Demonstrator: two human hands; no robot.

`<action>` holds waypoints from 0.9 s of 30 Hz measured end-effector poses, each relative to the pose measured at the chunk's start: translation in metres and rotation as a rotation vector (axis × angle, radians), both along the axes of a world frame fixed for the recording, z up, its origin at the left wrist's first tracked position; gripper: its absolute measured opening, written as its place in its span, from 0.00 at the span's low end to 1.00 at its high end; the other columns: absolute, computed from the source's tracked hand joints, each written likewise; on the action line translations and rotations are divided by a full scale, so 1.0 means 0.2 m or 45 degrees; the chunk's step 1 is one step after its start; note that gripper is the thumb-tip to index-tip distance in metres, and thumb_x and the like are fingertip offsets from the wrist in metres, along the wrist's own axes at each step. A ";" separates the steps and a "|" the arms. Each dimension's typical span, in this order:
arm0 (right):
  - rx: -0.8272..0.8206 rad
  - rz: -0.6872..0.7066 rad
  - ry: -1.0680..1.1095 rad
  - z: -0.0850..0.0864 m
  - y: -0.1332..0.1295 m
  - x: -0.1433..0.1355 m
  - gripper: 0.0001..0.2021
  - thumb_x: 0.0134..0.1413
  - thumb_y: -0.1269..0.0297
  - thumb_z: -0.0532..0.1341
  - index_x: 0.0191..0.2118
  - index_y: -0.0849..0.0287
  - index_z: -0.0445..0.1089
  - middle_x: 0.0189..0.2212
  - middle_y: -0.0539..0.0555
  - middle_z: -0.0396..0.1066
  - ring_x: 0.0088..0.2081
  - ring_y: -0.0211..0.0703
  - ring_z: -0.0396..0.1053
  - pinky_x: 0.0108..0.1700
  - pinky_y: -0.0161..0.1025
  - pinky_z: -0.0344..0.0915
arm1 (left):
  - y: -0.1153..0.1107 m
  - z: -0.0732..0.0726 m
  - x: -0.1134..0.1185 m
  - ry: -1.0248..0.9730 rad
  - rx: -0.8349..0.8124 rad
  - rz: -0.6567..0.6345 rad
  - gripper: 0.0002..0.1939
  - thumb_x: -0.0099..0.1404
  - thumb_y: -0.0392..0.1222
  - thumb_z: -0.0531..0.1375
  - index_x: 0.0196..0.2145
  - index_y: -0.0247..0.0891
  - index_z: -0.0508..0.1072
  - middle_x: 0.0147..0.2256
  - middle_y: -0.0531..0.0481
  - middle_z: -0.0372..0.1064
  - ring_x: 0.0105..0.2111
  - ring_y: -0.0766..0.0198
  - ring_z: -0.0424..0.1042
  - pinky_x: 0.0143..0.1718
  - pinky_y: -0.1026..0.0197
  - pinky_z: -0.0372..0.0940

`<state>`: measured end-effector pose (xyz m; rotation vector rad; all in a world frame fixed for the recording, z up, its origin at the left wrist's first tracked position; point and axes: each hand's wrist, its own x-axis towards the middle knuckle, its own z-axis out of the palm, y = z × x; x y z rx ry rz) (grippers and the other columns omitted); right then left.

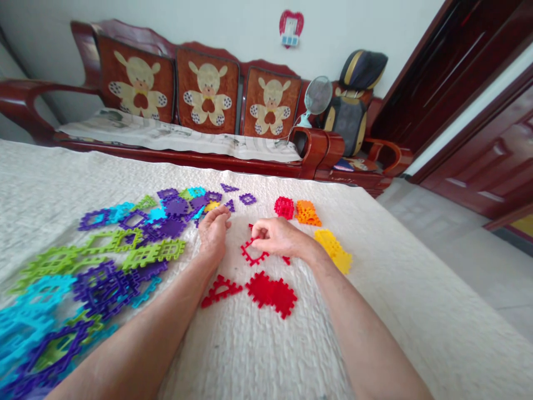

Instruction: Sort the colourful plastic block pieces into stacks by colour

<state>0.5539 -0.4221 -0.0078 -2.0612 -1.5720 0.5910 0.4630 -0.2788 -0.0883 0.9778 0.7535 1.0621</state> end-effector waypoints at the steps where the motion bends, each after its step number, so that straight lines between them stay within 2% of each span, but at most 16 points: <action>1: 0.064 -0.079 -0.003 0.02 -0.01 0.04 0.02 0.49 0.67 0.59 0.30 0.58 0.65 0.22 0.45 0.63 0.24 0.33 0.60 0.27 0.32 0.53 | 0.00 0.00 0.00 0.010 0.003 0.001 0.13 0.48 0.41 0.60 0.34 0.38 0.75 0.33 0.52 0.72 0.34 0.63 0.70 0.36 0.62 0.64; 3: 0.199 -0.230 -0.103 0.04 -0.04 0.12 0.03 0.48 0.67 0.60 0.29 0.57 0.64 0.22 0.45 0.63 0.24 0.34 0.60 0.28 0.33 0.54 | 0.00 0.00 0.00 0.024 0.005 0.004 0.13 0.48 0.42 0.60 0.34 0.38 0.75 0.33 0.52 0.72 0.33 0.63 0.70 0.36 0.61 0.64; 5: 0.289 -0.302 -0.274 0.04 -0.05 0.17 0.04 0.47 0.69 0.60 0.27 0.57 0.63 0.24 0.46 0.64 0.26 0.34 0.60 0.30 0.33 0.55 | 0.00 0.00 0.00 0.026 0.008 0.006 0.13 0.48 0.42 0.61 0.34 0.38 0.75 0.32 0.52 0.72 0.33 0.63 0.70 0.35 0.62 0.64; 9: 0.327 -0.237 -0.553 -0.03 -0.04 0.23 0.07 0.46 0.76 0.57 0.24 0.58 0.62 0.26 0.49 0.64 0.30 0.36 0.62 0.34 0.35 0.55 | -0.01 0.01 0.00 0.031 0.006 -0.006 0.13 0.49 0.42 0.60 0.34 0.38 0.75 0.30 0.52 0.71 0.31 0.64 0.69 0.32 0.63 0.63; 12: 0.233 -0.185 -0.583 -0.03 -0.05 0.25 0.08 0.45 0.78 0.56 0.24 0.58 0.63 0.27 0.50 0.64 0.31 0.37 0.62 0.35 0.35 0.55 | -0.01 0.01 0.00 0.046 0.003 -0.004 0.13 0.48 0.42 0.60 0.33 0.38 0.75 0.30 0.52 0.71 0.31 0.64 0.69 0.32 0.63 0.63; 16: -0.014 -0.055 -0.388 0.05 -0.11 0.25 0.03 0.43 0.72 0.61 0.26 0.58 0.66 0.30 0.50 0.66 0.32 0.37 0.63 0.36 0.34 0.58 | -0.01 0.01 0.00 0.063 0.014 0.000 0.13 0.48 0.42 0.60 0.33 0.38 0.75 0.31 0.52 0.72 0.31 0.64 0.69 0.34 0.62 0.64; 19: -0.124 -0.143 -0.313 0.09 -0.15 0.26 0.02 0.44 0.68 0.61 0.28 0.58 0.67 0.30 0.50 0.67 0.32 0.38 0.64 0.35 0.35 0.58 | -0.01 0.01 0.00 0.077 0.029 -0.010 0.13 0.48 0.43 0.60 0.33 0.38 0.75 0.32 0.51 0.72 0.32 0.64 0.69 0.35 0.61 0.64; 23: -0.207 -0.329 -0.313 0.04 -0.15 0.26 0.06 0.45 0.63 0.62 0.31 0.58 0.68 0.28 0.50 0.69 0.30 0.39 0.65 0.32 0.35 0.57 | 0.00 0.01 0.00 0.083 0.035 -0.008 0.14 0.48 0.43 0.60 0.34 0.39 0.75 0.33 0.51 0.72 0.32 0.63 0.69 0.35 0.61 0.64; 27: -0.316 -0.308 -0.389 -0.01 -0.10 0.21 0.12 0.42 0.58 0.65 0.33 0.58 0.69 0.30 0.52 0.70 0.30 0.40 0.65 0.30 0.35 0.57 | 0.00 -0.01 0.00 0.081 0.050 -0.010 0.14 0.49 0.43 0.60 0.35 0.40 0.76 0.34 0.51 0.73 0.34 0.62 0.71 0.37 0.60 0.65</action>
